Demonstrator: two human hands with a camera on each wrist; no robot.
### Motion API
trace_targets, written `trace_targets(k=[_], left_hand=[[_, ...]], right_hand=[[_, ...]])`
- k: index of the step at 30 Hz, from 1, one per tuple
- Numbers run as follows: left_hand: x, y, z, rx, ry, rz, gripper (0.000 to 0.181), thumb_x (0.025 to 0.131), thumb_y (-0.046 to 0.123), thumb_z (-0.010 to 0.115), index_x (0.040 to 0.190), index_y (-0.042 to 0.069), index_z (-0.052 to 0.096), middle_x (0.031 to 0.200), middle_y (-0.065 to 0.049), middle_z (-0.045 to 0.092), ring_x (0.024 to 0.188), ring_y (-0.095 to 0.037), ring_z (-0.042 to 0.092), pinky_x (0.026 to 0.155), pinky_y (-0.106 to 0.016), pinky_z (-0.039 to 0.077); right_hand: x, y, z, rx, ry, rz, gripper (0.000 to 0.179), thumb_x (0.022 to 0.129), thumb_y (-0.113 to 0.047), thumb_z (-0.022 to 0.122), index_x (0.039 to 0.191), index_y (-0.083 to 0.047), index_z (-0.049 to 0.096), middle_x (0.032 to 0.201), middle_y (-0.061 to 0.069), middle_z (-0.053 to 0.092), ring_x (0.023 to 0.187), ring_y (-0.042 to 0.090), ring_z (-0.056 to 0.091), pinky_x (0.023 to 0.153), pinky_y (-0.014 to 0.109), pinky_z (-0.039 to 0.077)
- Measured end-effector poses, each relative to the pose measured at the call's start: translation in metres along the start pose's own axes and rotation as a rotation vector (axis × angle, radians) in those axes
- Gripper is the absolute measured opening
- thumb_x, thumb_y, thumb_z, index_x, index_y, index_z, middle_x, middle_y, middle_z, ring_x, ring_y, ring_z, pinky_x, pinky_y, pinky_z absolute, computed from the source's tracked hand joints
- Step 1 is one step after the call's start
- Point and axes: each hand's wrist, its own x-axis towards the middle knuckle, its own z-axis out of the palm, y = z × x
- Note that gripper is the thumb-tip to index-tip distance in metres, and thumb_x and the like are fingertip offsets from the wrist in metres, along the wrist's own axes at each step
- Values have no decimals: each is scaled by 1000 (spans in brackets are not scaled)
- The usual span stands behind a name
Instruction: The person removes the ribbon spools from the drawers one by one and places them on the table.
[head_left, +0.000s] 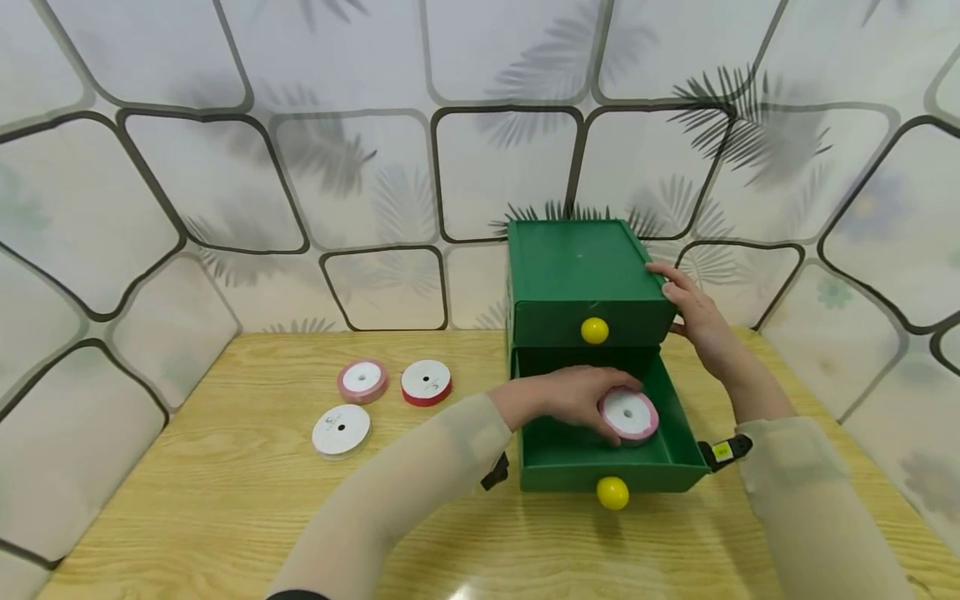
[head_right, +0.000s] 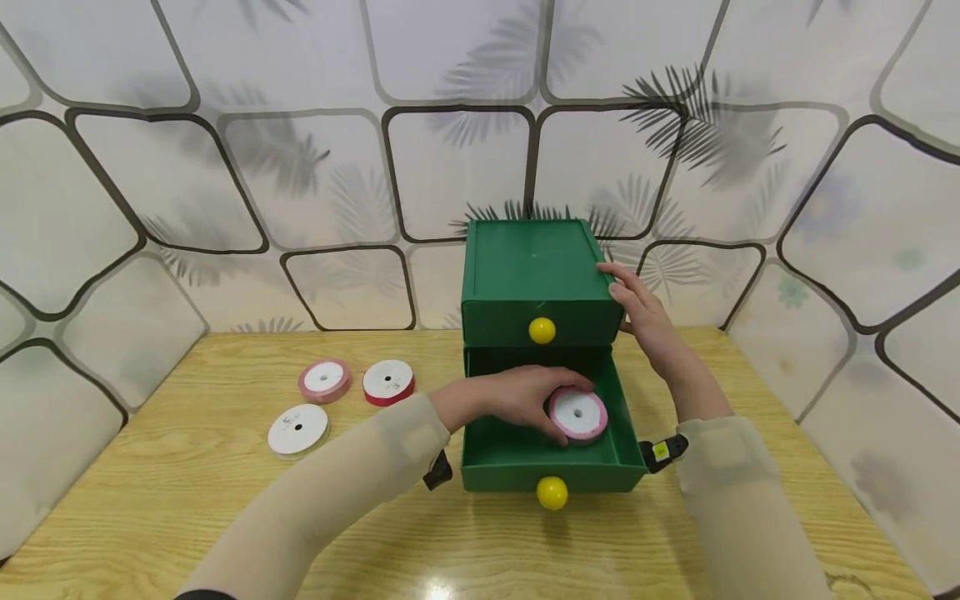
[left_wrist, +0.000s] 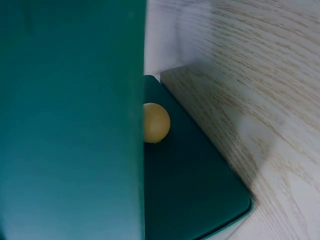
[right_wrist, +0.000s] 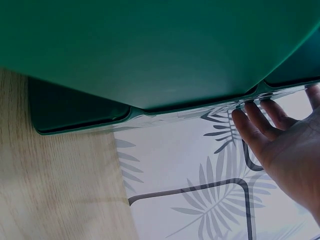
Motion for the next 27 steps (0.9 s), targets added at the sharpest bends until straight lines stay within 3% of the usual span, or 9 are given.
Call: trace_targets(k=[13,22,27], left_hand=[[-5,-1,-3,12,31,12,71,81,36,80,141,14,49,131,1,54,106,-7,50,90,-15,38],[-14,3,-14,-63,109,81,72,81,32,81,141,10,48,135,-1,52,108,-6,50,90,-12,37],[-25,5,-18,-136,158,113,73,80,33,82,141,10,49,135,0,52,109,-5,49,90,-12,38]], right_hand=[[0,-1,1,15,1,6,44,105,-44,32,147,-32,35,158,16,11,127,29,33,102,60,28],[0,-2,1,11,0,8,44,105,-45,31,147,-34,35,158,15,11,126,27,34,98,52,33],[0,-2,1,15,1,12,44,105,-45,31,147,-33,35,158,15,9,129,36,30,101,59,29]])
